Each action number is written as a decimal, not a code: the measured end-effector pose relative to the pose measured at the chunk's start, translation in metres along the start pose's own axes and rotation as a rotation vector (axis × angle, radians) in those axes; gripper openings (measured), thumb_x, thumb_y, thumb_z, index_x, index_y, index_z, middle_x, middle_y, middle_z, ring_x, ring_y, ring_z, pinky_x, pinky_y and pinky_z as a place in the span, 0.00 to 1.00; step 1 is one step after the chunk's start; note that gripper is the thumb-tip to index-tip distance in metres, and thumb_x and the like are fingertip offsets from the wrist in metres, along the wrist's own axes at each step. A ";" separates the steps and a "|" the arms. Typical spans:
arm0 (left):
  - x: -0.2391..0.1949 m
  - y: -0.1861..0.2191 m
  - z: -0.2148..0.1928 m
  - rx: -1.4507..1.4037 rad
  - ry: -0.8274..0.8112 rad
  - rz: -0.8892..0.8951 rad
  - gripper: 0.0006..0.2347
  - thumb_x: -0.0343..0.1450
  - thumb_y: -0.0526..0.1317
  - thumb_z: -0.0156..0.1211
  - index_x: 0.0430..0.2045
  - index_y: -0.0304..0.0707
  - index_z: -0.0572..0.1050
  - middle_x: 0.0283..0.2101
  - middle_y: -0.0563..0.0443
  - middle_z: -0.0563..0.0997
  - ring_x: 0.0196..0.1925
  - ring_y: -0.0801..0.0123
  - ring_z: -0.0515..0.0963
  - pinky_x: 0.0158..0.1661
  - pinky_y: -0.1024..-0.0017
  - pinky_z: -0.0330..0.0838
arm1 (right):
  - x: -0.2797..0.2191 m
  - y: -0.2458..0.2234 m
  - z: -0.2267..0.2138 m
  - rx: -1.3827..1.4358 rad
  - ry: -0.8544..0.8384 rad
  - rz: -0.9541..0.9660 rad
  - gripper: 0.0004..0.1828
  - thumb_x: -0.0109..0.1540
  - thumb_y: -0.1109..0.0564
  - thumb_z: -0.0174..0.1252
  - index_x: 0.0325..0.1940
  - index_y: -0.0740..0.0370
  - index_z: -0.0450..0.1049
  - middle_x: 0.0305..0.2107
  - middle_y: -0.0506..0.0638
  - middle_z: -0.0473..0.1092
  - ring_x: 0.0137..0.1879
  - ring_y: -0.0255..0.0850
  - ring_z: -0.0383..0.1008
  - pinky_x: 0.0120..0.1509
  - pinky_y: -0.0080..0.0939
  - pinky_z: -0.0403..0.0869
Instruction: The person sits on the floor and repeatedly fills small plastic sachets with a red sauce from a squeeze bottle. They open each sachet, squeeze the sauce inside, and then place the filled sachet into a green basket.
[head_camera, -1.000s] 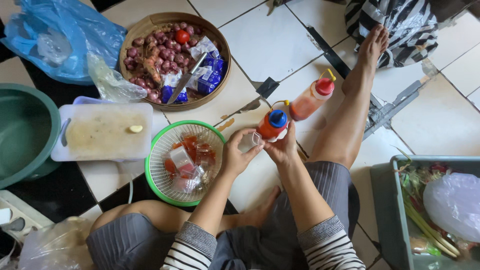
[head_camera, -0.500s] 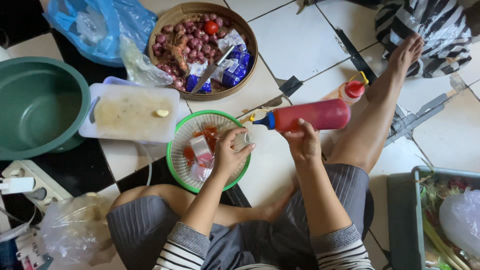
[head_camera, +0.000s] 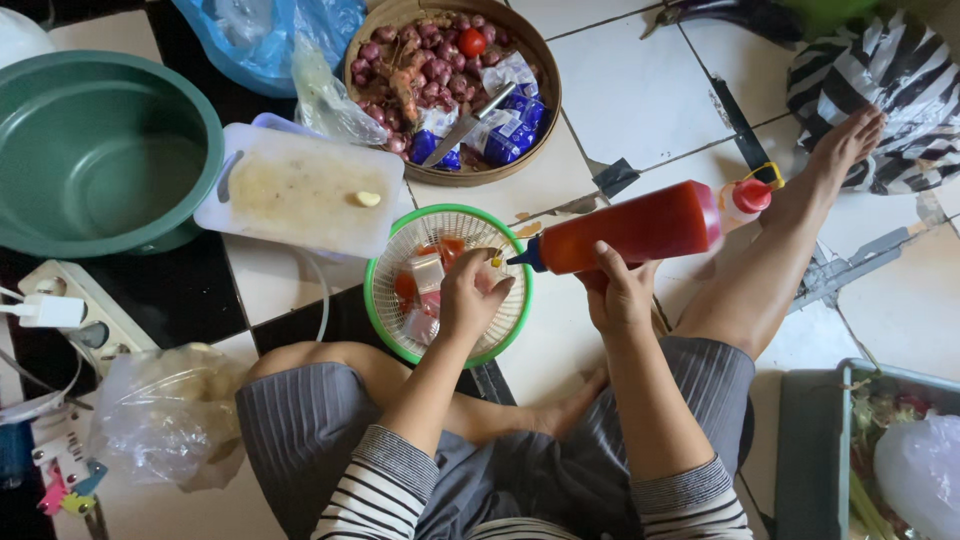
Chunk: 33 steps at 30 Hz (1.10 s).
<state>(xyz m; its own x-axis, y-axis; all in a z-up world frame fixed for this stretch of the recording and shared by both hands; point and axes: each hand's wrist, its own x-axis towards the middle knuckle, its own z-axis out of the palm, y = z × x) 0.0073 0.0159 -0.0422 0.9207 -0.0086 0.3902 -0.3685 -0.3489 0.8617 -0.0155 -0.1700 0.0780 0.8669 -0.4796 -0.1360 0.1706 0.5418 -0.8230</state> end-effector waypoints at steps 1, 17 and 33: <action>0.001 0.002 -0.002 0.005 0.006 -0.007 0.21 0.53 0.36 0.77 0.40 0.41 0.78 0.39 0.47 0.82 0.45 0.55 0.82 0.46 0.63 0.75 | -0.001 0.000 0.002 -0.017 -0.013 -0.005 0.29 0.58 0.66 0.65 0.53 0.48 0.57 0.40 0.49 0.63 0.46 0.47 0.72 0.49 0.77 0.77; 0.007 0.012 -0.008 -0.009 0.030 0.025 0.20 0.55 0.38 0.77 0.40 0.40 0.79 0.40 0.48 0.82 0.46 0.58 0.82 0.50 0.65 0.74 | -0.012 -0.004 0.040 -0.174 -0.122 -0.125 0.35 0.52 0.73 0.69 0.52 0.52 0.57 0.36 0.50 0.64 0.40 0.45 0.74 0.49 0.69 0.80; 0.006 0.024 -0.007 -0.052 0.045 0.026 0.19 0.53 0.34 0.76 0.37 0.39 0.79 0.38 0.48 0.82 0.43 0.57 0.82 0.47 0.65 0.75 | -0.006 0.002 0.037 -0.158 -0.113 -0.162 0.37 0.50 0.77 0.67 0.54 0.56 0.59 0.34 0.56 0.70 0.35 0.53 0.78 0.41 0.66 0.82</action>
<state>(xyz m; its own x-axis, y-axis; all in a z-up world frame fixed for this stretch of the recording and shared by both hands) 0.0033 0.0143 -0.0170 0.9045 0.0258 0.4258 -0.3992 -0.3003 0.8663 -0.0026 -0.1403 0.0979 0.8825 -0.4665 0.0599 0.2441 0.3455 -0.9061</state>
